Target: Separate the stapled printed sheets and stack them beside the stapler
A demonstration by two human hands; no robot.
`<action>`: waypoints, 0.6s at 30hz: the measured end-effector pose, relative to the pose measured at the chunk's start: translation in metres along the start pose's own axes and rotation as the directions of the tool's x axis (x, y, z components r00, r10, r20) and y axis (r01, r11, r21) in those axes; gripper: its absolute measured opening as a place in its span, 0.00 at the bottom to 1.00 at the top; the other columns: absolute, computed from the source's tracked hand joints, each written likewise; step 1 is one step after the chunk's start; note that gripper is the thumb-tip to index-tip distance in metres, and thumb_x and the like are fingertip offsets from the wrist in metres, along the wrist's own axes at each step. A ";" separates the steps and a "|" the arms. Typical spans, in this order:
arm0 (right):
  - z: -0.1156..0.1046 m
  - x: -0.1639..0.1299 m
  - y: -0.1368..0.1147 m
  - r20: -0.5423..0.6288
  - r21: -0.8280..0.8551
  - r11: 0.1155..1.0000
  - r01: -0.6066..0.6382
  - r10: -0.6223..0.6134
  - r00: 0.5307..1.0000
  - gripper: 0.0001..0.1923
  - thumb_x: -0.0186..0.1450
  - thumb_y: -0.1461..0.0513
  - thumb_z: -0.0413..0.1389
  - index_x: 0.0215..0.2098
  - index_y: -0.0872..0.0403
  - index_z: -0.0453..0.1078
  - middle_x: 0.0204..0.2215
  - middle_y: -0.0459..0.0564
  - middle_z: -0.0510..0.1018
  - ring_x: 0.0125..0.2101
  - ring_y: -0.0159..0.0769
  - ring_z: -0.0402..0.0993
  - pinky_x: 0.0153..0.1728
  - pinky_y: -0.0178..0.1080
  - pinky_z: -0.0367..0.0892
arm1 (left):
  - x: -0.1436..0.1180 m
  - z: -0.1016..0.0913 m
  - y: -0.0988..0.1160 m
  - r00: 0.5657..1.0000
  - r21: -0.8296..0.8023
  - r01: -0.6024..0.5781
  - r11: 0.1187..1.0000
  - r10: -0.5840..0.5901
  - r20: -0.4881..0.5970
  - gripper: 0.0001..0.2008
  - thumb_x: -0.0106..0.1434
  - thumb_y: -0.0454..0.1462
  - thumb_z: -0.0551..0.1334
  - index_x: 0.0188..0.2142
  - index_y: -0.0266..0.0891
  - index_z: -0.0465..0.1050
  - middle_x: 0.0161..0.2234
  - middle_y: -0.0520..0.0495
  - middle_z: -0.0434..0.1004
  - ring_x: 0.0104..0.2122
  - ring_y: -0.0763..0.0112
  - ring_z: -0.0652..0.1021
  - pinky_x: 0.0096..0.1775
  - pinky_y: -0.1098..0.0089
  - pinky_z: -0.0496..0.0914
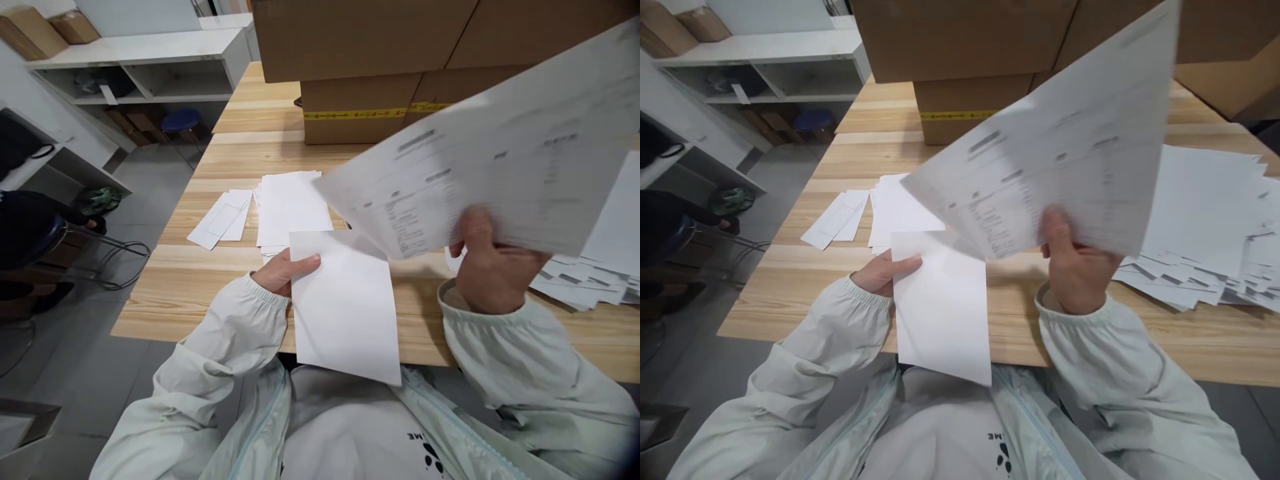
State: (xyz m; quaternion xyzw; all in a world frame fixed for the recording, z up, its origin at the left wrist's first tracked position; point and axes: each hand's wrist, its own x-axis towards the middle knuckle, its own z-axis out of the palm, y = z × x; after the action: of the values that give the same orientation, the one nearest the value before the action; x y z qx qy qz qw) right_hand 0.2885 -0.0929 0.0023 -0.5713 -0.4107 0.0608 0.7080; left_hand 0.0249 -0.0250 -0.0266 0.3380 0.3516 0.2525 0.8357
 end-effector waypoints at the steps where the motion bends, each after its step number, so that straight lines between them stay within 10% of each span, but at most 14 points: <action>1: -0.001 0.009 0.003 -0.045 0.043 0.999 -0.015 0.017 0.999 0.14 0.56 0.59 0.66 0.24 0.56 0.65 0.15 0.39 0.64 0.12 0.24 0.56 0.10 0.34 0.50 | 0.000 -0.001 0.000 1.000 0.020 0.012 1.000 -0.012 0.006 0.27 0.50 0.38 0.74 0.49 0.32 0.76 0.45 0.34 0.81 0.43 0.52 0.82 0.49 0.54 0.73; 18: -0.014 0.042 0.024 -0.073 0.223 0.931 -0.289 0.311 0.947 0.13 0.52 0.68 0.67 0.34 0.61 0.72 0.30 0.47 0.76 0.19 0.23 0.65 0.09 0.28 0.54 | 0.000 -0.001 0.002 0.997 0.079 0.000 0.997 0.005 -0.072 0.25 0.48 0.38 0.75 0.46 0.32 0.78 0.44 0.34 0.82 0.43 0.51 0.82 0.50 0.54 0.73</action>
State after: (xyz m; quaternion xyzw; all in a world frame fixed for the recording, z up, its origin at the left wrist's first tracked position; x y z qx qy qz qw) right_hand 0.3341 -0.0720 0.0032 -0.5519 -0.2711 0.1804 0.7677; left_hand 0.0237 -0.0232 -0.0258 0.3620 0.3909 0.2514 0.8080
